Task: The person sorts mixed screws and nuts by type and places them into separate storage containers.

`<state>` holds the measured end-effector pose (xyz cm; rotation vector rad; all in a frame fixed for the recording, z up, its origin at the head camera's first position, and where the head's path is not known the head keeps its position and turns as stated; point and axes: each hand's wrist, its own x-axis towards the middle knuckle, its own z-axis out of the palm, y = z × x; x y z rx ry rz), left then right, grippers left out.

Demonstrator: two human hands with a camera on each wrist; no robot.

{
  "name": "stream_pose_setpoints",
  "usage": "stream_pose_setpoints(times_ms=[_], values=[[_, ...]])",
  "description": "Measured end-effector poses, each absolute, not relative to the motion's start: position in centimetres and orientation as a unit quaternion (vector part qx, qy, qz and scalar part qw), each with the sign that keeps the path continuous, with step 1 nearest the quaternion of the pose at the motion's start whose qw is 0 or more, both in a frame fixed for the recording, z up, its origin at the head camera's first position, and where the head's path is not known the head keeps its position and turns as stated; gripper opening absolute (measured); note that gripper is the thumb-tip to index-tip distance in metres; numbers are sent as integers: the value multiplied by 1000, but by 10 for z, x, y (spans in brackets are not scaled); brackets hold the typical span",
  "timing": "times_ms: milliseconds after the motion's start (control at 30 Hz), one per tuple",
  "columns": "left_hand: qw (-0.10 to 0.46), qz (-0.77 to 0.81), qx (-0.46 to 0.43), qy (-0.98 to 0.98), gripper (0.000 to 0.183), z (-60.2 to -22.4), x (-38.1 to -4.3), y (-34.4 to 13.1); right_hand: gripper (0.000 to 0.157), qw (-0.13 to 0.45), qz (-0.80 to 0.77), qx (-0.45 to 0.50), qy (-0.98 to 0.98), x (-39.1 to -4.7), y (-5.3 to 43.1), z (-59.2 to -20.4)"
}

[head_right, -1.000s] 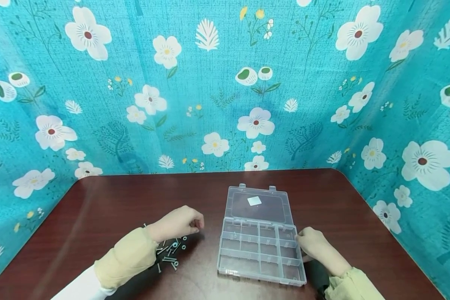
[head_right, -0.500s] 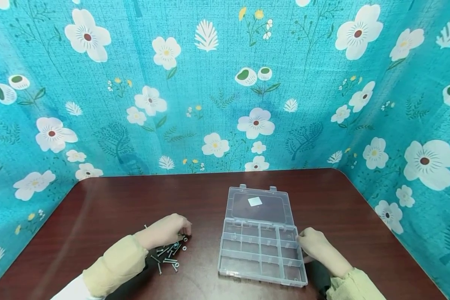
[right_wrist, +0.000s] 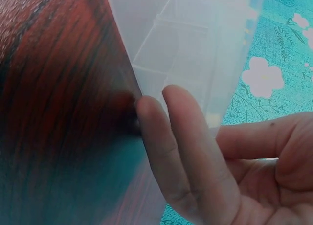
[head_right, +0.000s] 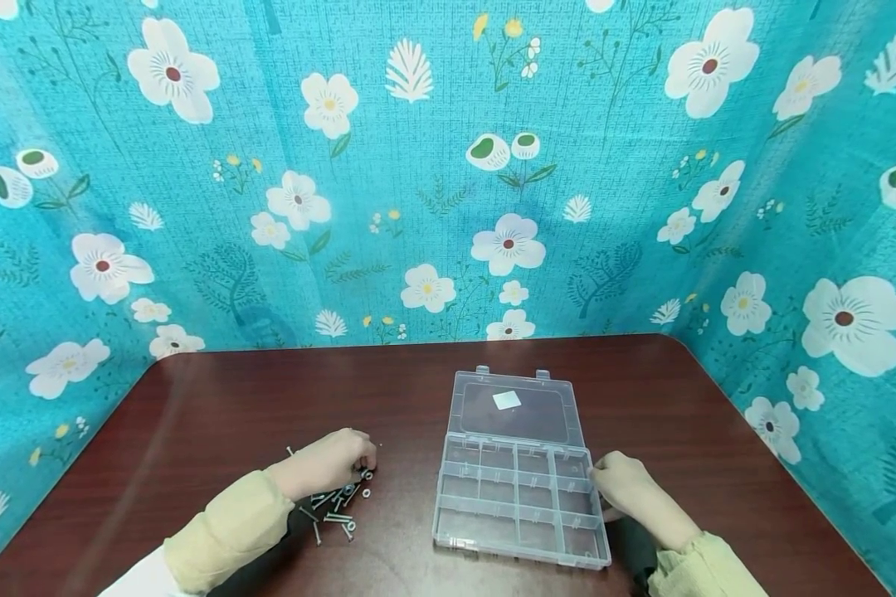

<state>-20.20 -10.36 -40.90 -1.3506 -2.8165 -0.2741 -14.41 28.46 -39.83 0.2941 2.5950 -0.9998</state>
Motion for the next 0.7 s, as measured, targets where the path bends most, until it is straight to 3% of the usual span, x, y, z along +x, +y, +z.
stream_pose_setpoints(times_ms=[400,700], values=[[-64,-103,-381,-916,22,-410,-201,-101,36,170,-352,91,916,-144,285,-401],[-109,-223,-353,-902,18,-404,-204,-93,35,166,-346,97,918,-144,286,-402]])
